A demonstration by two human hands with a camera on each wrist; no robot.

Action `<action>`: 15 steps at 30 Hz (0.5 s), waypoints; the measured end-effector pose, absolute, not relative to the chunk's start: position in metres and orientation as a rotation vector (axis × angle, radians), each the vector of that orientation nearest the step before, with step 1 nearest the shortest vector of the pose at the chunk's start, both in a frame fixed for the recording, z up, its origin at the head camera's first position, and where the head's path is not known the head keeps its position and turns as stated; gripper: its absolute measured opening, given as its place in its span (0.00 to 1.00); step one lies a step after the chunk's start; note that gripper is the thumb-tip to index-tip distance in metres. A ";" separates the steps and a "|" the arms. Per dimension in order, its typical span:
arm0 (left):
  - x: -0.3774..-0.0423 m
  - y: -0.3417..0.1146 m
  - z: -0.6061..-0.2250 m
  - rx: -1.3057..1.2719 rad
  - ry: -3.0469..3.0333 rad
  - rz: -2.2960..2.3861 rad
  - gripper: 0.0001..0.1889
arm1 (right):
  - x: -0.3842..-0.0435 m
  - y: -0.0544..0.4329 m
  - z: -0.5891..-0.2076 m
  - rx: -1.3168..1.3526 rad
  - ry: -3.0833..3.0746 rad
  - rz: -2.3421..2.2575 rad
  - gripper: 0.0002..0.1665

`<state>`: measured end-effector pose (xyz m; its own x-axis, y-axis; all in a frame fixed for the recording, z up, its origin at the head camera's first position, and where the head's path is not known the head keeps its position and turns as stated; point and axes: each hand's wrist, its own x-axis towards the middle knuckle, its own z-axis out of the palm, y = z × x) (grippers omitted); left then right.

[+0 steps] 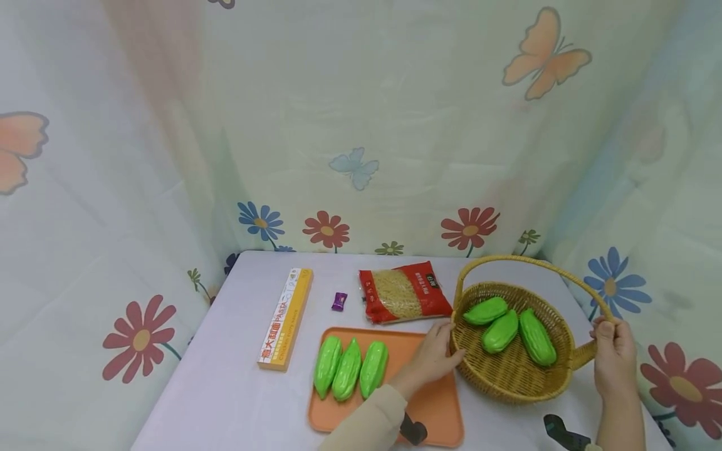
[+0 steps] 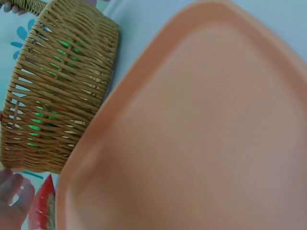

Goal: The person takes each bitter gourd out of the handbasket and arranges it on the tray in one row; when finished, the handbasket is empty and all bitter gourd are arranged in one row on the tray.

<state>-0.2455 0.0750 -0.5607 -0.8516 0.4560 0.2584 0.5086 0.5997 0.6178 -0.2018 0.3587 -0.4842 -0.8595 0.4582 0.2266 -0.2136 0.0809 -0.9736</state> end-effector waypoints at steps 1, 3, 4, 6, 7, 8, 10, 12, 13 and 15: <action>-0.245 0.075 -0.562 -0.810 -2.745 -1.144 0.30 | -0.202 0.358 -0.484 -0.243 -1.876 1.835 0.09; -0.244 0.078 -0.565 -0.768 -2.754 -1.231 0.31 | -0.203 0.357 -0.482 -0.253 -1.868 1.840 0.09; -0.243 0.079 -0.566 -0.749 -2.761 -1.285 0.32 | -0.203 0.357 -0.481 -0.259 -1.866 1.845 0.10; -0.243 0.081 -0.567 -0.724 -2.757 -1.379 0.33 | -0.203 0.356 -0.480 -0.269 -1.865 1.845 0.10; -0.243 0.083 -0.567 -0.717 -2.753 -1.414 0.33 | -0.204 0.356 -0.480 -0.273 -1.859 1.843 0.10; -0.243 0.084 -0.567 -0.711 -2.744 -1.452 0.34 | -0.205 0.356 -0.479 -0.274 -1.857 1.838 0.10; -0.242 0.086 -0.567 -0.704 -2.724 -1.513 0.35 | -0.206 0.356 -0.479 -0.274 -1.852 1.826 0.10; -0.242 0.086 -0.568 -0.704 -2.710 -1.549 0.35 | -0.206 0.357 -0.479 -0.291 -1.876 1.803 0.09; -0.241 0.086 -0.569 -0.706 -2.709 -1.556 0.35 | -0.205 0.357 -0.480 -0.307 -1.910 1.777 0.10; -0.240 0.086 -0.571 -0.721 -2.716 -1.551 0.36 | -0.204 0.358 -0.482 -0.360 -1.998 1.709 0.10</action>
<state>-0.2397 0.0857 -0.5712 -0.8970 0.4124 0.1594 0.3468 0.4326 0.8322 -0.2037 0.3581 -0.4819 -0.8486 0.4944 0.1881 -0.1092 0.1842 -0.9768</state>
